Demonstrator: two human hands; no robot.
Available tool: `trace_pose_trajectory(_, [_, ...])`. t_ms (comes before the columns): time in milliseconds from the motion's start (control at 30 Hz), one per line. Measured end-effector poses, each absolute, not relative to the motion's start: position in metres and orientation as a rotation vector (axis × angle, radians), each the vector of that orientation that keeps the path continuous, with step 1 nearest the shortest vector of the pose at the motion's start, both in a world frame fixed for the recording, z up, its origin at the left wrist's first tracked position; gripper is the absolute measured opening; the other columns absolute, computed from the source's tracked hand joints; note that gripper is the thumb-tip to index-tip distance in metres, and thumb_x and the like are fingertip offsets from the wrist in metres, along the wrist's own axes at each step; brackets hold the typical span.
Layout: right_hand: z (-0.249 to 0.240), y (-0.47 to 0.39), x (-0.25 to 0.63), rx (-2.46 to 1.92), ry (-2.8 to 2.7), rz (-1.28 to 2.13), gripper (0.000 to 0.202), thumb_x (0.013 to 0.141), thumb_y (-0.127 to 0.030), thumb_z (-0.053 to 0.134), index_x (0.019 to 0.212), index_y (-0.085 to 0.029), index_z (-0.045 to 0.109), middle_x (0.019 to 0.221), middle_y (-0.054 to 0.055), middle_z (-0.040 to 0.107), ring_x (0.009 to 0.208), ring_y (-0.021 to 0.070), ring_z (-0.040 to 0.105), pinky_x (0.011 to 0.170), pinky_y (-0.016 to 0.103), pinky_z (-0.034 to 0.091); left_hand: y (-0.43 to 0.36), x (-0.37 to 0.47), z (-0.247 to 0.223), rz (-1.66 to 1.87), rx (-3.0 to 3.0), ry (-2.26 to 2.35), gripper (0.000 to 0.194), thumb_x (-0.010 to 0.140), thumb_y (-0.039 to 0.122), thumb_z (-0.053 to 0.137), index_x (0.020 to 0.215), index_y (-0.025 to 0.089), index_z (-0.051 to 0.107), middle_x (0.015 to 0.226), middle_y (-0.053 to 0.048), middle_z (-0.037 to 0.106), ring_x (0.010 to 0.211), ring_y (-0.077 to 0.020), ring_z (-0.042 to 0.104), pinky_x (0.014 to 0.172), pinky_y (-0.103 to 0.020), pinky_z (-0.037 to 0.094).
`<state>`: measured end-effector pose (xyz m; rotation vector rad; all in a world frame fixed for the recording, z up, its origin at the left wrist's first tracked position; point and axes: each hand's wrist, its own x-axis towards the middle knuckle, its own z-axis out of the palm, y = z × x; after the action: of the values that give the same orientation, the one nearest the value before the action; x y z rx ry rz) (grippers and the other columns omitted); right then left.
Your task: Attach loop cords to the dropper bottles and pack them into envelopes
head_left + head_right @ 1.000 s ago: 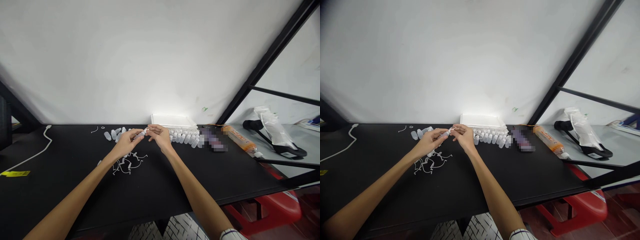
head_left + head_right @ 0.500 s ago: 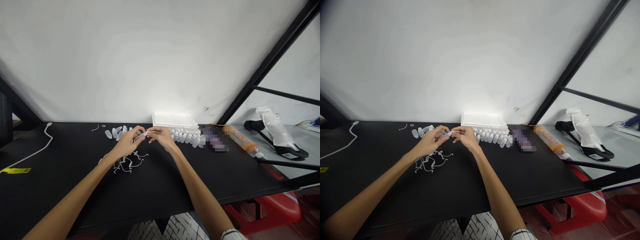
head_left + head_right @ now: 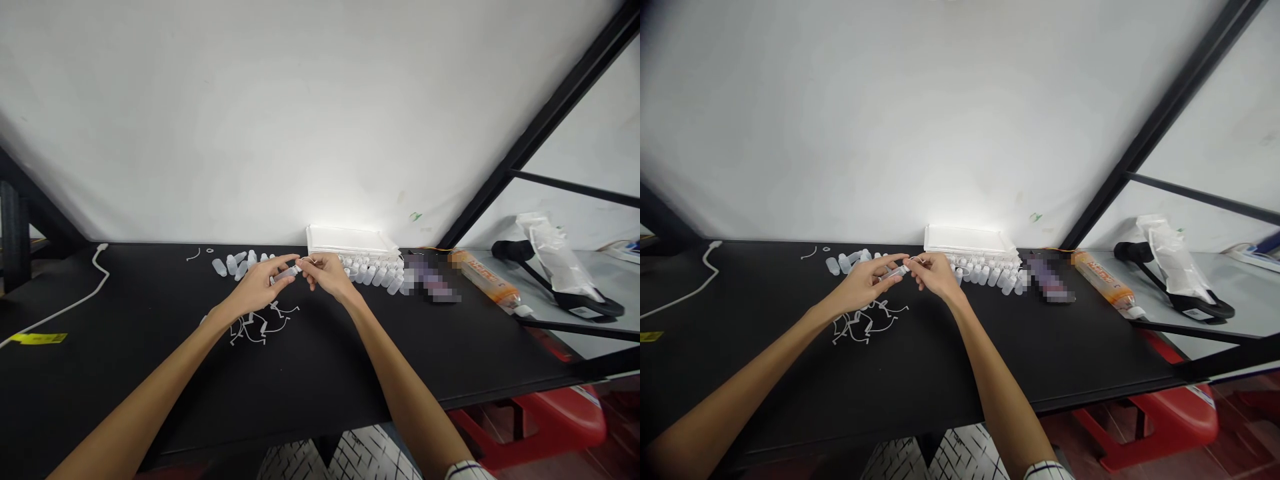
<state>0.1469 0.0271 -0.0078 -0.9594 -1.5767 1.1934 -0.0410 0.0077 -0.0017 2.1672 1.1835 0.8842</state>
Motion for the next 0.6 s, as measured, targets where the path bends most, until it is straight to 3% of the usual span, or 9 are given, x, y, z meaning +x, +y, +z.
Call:
trace_pose_trajectory(333, [-0.0097, 0.0253, 0.1458, -1.079, -1.632, 1.076, 0.05, 0.077, -0.058, 0.063, 0.053, -0.016, 0.054, 0.038, -0.005, 0.043, 0.035, 0.006, 0.04, 0.036, 0.018, 0.031, 0.0073, -0.0396, -0.0007, 0.924, 2.163, 1.139, 0.038, 0.085, 0.033, 0.059, 0.121, 0.021, 0.064, 0.088, -0.004, 0.062, 0.066, -0.013, 0.047, 0.054, -0.025, 0.039])
trace_pose_trajectory(600, [-0.003, 0.0197, 0.1392, -0.898, -1.463, 1.207, 0.037, 0.069, -0.05, 0.075, 0.072, -0.017, 0.058, 0.053, -0.004, 0.054, 0.042, 0.0107, 0.055, 0.031, 0.019, 0.036, 0.0096, -0.041, -0.0006, 1.013, 2.205, 1.182, 0.027, 0.084, 0.035, 0.062, 0.106, 0.02, 0.071, 0.088, -0.003, 0.064, 0.067, -0.0131, 0.051, 0.057, -0.026, 0.042])
